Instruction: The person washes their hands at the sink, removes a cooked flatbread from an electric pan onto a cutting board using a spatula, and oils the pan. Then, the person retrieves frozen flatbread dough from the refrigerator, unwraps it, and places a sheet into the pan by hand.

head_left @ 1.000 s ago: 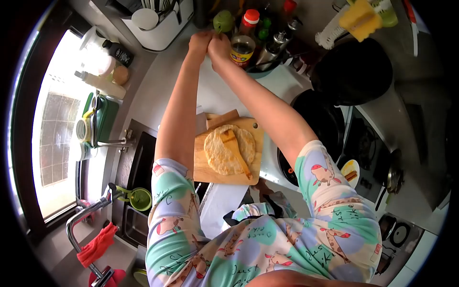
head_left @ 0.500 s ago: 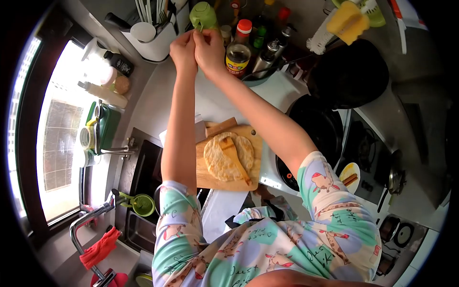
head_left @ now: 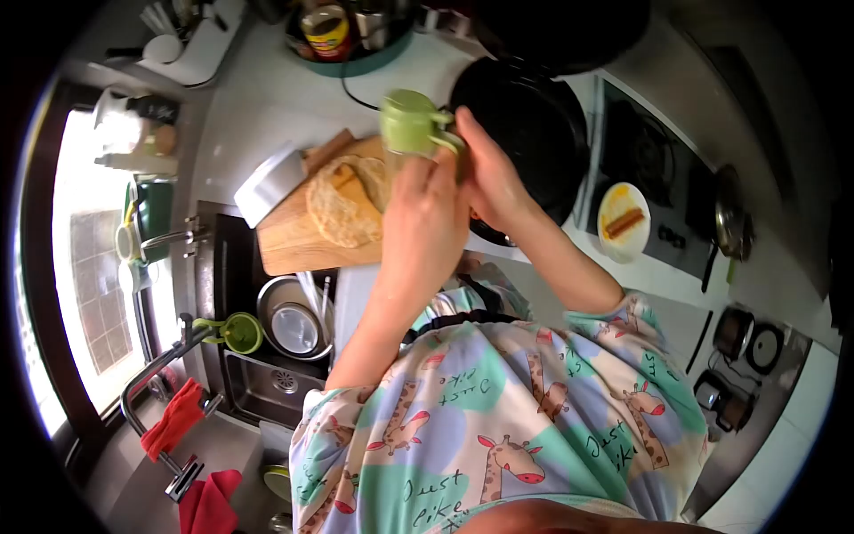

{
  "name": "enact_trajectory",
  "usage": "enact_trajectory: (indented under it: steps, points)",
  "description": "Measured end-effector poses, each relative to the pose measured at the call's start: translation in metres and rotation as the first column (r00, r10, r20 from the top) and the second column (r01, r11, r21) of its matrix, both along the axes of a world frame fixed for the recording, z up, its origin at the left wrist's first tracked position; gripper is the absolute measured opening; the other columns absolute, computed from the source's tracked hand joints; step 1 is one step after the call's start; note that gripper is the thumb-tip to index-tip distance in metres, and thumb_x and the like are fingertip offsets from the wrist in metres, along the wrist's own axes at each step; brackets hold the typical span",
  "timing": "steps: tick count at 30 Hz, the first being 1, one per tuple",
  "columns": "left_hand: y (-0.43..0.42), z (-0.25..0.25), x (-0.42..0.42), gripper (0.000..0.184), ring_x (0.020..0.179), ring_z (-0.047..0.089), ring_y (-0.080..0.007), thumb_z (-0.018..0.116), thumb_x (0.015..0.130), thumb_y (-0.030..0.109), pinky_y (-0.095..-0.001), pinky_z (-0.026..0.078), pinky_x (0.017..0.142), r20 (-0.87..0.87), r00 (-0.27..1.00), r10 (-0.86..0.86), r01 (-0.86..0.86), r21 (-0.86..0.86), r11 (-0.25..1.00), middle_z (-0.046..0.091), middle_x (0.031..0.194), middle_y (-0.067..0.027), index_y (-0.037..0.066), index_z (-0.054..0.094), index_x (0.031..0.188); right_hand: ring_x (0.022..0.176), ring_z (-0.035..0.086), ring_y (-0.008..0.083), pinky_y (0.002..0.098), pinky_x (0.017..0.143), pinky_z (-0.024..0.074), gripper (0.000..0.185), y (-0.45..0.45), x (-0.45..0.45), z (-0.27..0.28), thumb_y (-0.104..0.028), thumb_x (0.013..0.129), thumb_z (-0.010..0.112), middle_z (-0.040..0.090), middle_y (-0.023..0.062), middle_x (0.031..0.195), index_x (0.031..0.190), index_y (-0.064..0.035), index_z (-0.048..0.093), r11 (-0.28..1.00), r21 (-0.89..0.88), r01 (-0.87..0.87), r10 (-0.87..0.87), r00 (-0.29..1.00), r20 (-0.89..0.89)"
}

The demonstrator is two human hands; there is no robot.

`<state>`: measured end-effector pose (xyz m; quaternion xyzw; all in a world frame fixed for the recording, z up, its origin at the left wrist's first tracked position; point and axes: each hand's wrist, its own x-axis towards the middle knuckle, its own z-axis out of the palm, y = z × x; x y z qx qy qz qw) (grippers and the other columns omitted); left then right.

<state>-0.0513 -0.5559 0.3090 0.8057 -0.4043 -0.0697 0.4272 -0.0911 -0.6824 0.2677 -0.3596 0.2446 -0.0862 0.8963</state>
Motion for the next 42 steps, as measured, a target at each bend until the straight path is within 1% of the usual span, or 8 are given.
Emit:
enact_trajectory:
  steps: [2,3,8,10,15,23,26,42]
  points:
    - [-0.013,-0.016,-0.033,0.034,0.088,0.064,-0.0380,0.069,0.084,0.003,-0.0411,0.054,0.076,-0.157,0.970,-0.185,0.166,-0.126,0.978,0.062,0.104,-0.0205,-0.005,0.064,0.117,0.094,0.058,0.0080,0.0252,0.082,0.0464,0.031,-0.029,-0.065,-0.012,-0.038,0.105,0.049,0.062,-0.0007,0.098,0.105,-0.0095,0.061,0.953,-0.300,0.034,-0.083,0.985,-0.152]
    - [-0.022,-0.023,-0.046,0.034,0.089,0.065,-0.0379,0.070,0.083,0.003,-0.0404,0.055,0.077,-0.188,0.946,-0.265,0.224,-0.217,0.950,0.064,0.105,-0.0197,-0.003,0.065,0.116,0.060,0.050,0.0045,0.0220,0.052,0.0388,0.037,-0.035,-0.087,0.003,-0.043,0.099,0.060,0.054,-0.0025,0.071,0.087,-0.0088,0.055,0.802,-0.597,0.025,-0.179,0.963,-0.200]
    - [-0.082,-0.020,-0.110,0.070,0.129,0.046,-0.0460,0.072,0.085,0.009,-0.0431,0.045,0.104,-0.095,0.890,-0.445,0.349,-0.485,0.802,0.039,0.145,-0.0279,-0.003,0.037,0.145,0.059,0.056,0.0097,0.0269,0.054,0.0430,0.031,-0.099,-0.164,0.013,-0.029,0.092,0.070,0.062,0.0063,0.068,0.085,-0.0017,0.058,0.234,-0.969,-0.086,-0.499,0.844,-0.196]
    - [-0.106,-0.025,-0.132,0.086,0.140,0.028,-0.0532,0.071,0.089,0.016,-0.0465,0.038,0.111,-0.137,0.820,-0.556,0.437,-0.478,0.762,0.020,0.152,-0.0393,-0.009,0.018,0.152,0.058,0.055,0.0116,0.0291,0.055,0.0442,0.034,-0.117,-0.176,0.023,-0.031,0.091,0.071,0.063,0.0085,0.068,0.081,-0.0010,0.059,0.203,-0.968,-0.151,-0.573,0.783,-0.242]
    - [-0.145,-0.033,-0.158,0.098,0.140,0.024,-0.0577,0.072,0.088,0.026,-0.0465,0.041,0.109,-0.090,0.860,-0.502,0.404,-0.482,0.777,0.013,0.150,-0.0455,-0.013,0.007,0.151,0.070,0.053,0.0081,0.0254,0.061,0.0456,0.029,-0.143,-0.180,0.032,-0.029,0.094,0.069,0.062,0.0018,0.077,0.082,-0.0037,0.059,0.410,-0.903,-0.129,-0.549,0.755,-0.357]
    - [-0.160,-0.052,-0.141,0.100,0.143,0.021,-0.0550,0.067,0.091,0.040,-0.0461,0.038,0.111,-0.231,0.860,-0.455,0.343,-0.398,0.851,0.015,0.150,-0.0462,-0.017,0.008,0.149,0.069,0.056,0.0087,0.0259,0.062,0.0473,0.029,-0.162,-0.155,-0.007,-0.030,0.095,0.066,0.065,0.0041,0.079,0.089,-0.0018,0.061,0.305,-0.940,-0.156,-0.538,0.786,-0.305]
    - [-0.161,-0.049,-0.138,0.101,0.144,0.021,-0.0542,0.067,0.090,0.040,-0.0456,0.037,0.112,-0.275,0.835,-0.476,0.341,-0.419,0.841,0.015,0.150,-0.0463,-0.017,0.007,0.149,0.076,0.069,0.0244,0.0346,0.070,0.0529,0.039,-0.165,-0.152,-0.006,-0.039,0.089,0.068,0.072,0.0128,0.085,0.091,-0.0005,0.063,0.260,-0.946,-0.194,-0.557,0.770,-0.311]
    - [-0.170,-0.043,-0.168,0.103,0.145,0.021,-0.0527,0.066,0.091,0.044,-0.0472,0.034,0.114,-0.319,0.728,-0.606,0.447,-0.449,0.774,0.016,0.151,-0.0450,-0.018,0.007,0.149,0.086,0.069,0.0364,0.0401,0.075,0.0533,0.038,-0.161,-0.204,0.017,-0.039,0.094,0.062,0.070,0.0187,0.097,0.108,-0.0043,0.055,0.198,-0.915,-0.351,-0.676,0.627,-0.387]
